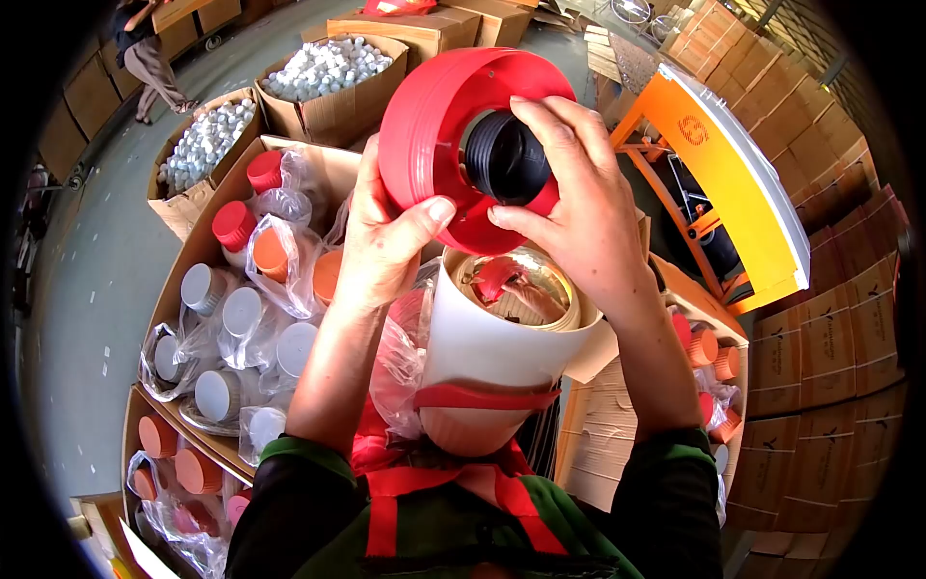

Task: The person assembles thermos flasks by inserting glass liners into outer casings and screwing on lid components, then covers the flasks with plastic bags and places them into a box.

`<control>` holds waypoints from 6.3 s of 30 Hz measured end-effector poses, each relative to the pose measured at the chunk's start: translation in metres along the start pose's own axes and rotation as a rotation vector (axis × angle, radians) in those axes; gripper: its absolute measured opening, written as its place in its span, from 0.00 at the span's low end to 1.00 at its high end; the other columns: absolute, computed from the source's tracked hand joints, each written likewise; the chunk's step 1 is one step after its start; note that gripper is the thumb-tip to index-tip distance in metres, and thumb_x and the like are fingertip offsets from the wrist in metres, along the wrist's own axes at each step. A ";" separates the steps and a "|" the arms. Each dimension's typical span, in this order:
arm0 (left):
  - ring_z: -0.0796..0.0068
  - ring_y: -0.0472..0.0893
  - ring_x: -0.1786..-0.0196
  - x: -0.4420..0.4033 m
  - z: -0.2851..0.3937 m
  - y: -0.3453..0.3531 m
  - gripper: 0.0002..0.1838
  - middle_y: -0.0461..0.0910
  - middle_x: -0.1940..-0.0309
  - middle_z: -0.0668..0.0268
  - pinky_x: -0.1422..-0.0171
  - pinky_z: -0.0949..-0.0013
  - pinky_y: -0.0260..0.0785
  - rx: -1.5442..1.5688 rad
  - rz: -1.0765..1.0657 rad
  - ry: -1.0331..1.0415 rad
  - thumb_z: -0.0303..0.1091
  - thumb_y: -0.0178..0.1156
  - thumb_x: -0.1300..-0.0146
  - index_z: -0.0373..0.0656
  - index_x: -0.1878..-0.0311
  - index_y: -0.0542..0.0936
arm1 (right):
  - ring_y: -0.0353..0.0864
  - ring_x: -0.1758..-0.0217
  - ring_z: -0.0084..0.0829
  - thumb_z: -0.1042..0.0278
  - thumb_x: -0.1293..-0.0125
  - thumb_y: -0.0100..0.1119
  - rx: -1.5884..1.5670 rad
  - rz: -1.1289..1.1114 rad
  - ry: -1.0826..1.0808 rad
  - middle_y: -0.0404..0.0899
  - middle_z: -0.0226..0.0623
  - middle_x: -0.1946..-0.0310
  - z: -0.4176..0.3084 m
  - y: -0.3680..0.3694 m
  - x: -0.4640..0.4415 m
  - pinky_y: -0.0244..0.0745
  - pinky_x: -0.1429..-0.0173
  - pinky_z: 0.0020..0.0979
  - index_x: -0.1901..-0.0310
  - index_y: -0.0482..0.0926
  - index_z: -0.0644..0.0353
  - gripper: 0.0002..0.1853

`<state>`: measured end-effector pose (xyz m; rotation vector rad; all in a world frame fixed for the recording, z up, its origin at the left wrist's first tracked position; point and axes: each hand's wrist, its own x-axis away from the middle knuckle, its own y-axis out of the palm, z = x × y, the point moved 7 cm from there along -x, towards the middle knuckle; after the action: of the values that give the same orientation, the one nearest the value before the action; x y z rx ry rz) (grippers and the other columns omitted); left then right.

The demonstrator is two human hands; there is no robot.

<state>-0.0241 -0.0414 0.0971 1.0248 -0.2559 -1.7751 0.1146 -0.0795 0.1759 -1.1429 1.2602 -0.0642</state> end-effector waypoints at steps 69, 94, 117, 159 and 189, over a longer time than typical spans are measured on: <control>0.63 0.77 0.48 0.011 0.027 -0.009 0.28 0.74 0.49 0.57 0.41 0.58 0.71 0.059 0.070 0.135 0.30 0.59 0.41 0.38 0.39 0.63 | 0.78 0.54 0.46 0.64 0.62 0.77 -0.090 0.089 -0.045 0.70 0.42 0.53 -0.007 0.005 -0.012 0.76 0.53 0.41 0.47 0.67 0.55 0.38; 0.75 0.74 0.50 0.025 0.029 0.003 0.31 0.74 0.51 0.64 0.42 0.69 0.67 -0.088 0.171 0.106 0.27 0.65 0.49 0.39 0.41 0.65 | 0.81 0.64 0.38 0.57 0.68 0.78 0.159 0.087 -0.104 0.71 0.36 0.58 -0.030 0.015 -0.019 0.78 0.65 0.36 0.49 0.72 0.50 0.39; 0.78 0.75 0.54 0.015 0.029 0.003 0.28 0.76 0.55 0.67 0.46 0.72 0.68 -0.011 0.106 -0.003 0.26 0.66 0.49 0.40 0.43 0.69 | 0.80 0.59 0.39 0.63 0.70 0.79 0.075 0.064 -0.174 0.69 0.36 0.53 -0.028 0.015 -0.017 0.79 0.60 0.36 0.50 0.70 0.50 0.39; 0.73 0.73 0.45 0.040 0.019 -0.014 0.37 0.72 0.46 0.62 0.38 0.67 0.65 -0.074 0.167 0.114 0.33 0.69 0.47 0.37 0.37 0.62 | 0.73 0.45 0.47 0.70 0.61 0.74 -0.165 -0.070 -0.045 0.66 0.44 0.44 -0.030 0.018 -0.018 0.73 0.47 0.41 0.39 0.66 0.56 0.42; 0.72 0.75 0.48 0.042 0.026 0.014 0.38 0.73 0.49 0.62 0.41 0.65 0.68 -0.504 0.084 0.169 0.31 0.73 0.54 0.37 0.41 0.64 | 0.84 0.67 0.43 0.62 0.51 0.70 -0.592 -0.176 0.186 0.81 0.50 0.67 -0.002 0.037 0.011 0.77 0.59 0.40 0.33 0.48 0.64 0.49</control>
<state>-0.0383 -0.0907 0.0996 0.7764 0.2425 -1.5538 0.0981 -0.0689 0.1429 -1.7910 1.3830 0.0801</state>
